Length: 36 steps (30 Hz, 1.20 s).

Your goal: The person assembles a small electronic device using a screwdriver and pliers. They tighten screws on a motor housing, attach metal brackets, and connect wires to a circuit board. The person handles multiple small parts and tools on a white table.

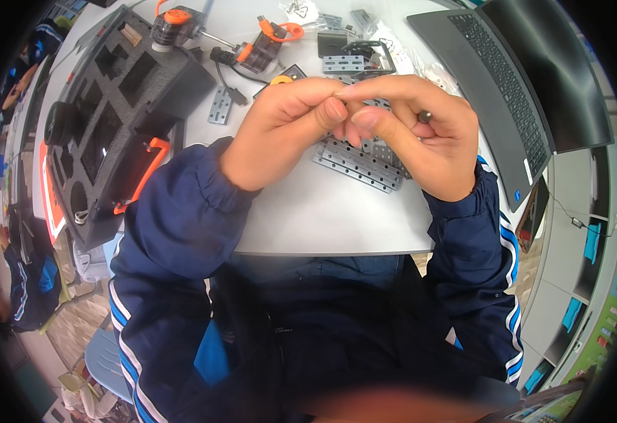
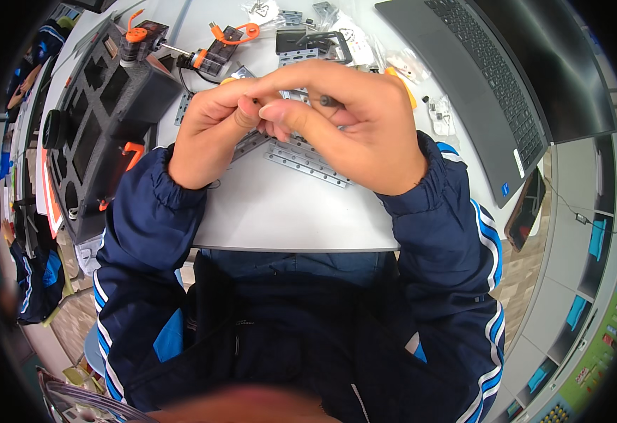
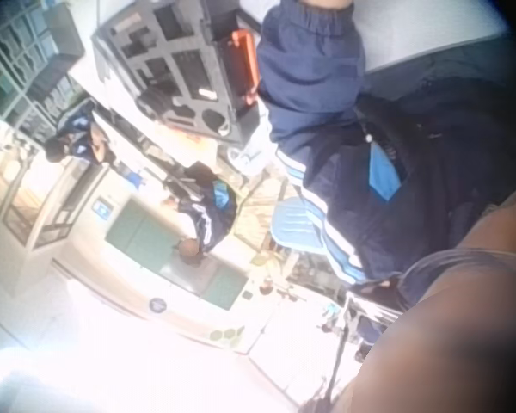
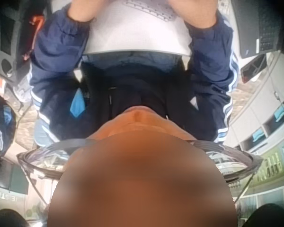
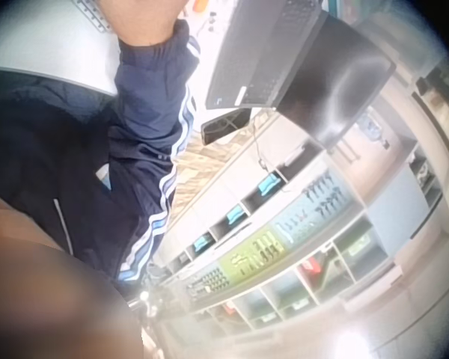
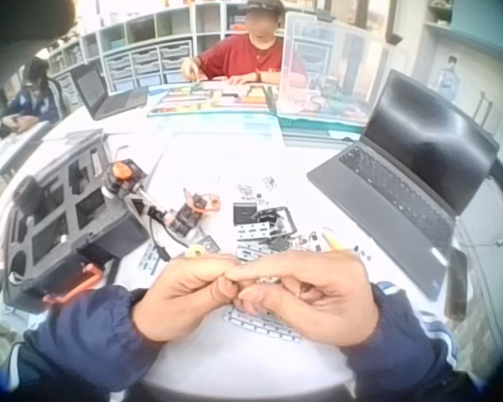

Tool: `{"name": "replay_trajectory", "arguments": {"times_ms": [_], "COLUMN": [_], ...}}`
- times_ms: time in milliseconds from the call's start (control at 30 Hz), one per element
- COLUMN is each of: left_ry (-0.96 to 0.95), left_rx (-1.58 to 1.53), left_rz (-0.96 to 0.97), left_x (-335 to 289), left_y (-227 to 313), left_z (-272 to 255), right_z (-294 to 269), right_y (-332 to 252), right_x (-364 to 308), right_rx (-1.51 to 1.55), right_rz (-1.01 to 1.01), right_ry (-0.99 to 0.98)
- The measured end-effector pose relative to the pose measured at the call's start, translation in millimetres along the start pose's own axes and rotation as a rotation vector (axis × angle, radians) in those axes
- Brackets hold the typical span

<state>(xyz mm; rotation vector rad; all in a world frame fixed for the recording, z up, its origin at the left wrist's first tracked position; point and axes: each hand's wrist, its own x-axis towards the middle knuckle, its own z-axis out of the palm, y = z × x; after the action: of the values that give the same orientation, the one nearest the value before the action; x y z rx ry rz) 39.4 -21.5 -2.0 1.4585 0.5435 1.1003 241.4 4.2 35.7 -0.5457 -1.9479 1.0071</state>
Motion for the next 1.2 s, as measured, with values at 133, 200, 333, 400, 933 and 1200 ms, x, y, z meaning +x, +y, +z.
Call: {"name": "replay_trajectory", "arguments": {"times_ms": [133,200,333,400,933,1200], "left_ry": [0.021,-0.020,-0.062,-0.051,0.161,0.249], "left_rx": [-0.056,-0.053,0.018,0.019,0.443,0.455], "left_rz": [-0.060,-0.099,-0.098,-0.066,-0.017,-0.007], "left_x": [-2,-3,-2,0,-2,0], "left_y": [-3,-2,1,4,20,11], "left_z": [5,4,6,8,9,10], "right_z": [-1,-3,0,-9,-146,-149], "right_y": [5,4,2,0,54,56], "right_x": [1,0,-1,0,-11,-11], "right_rx": [0.050,-0.040,0.336,0.080,-0.787,-0.815], "right_rz": [-0.055,-0.068,0.169,0.202,0.592,0.541], "right_ry": [-0.041,-0.058,-0.037,-0.022,0.263,0.429]}}
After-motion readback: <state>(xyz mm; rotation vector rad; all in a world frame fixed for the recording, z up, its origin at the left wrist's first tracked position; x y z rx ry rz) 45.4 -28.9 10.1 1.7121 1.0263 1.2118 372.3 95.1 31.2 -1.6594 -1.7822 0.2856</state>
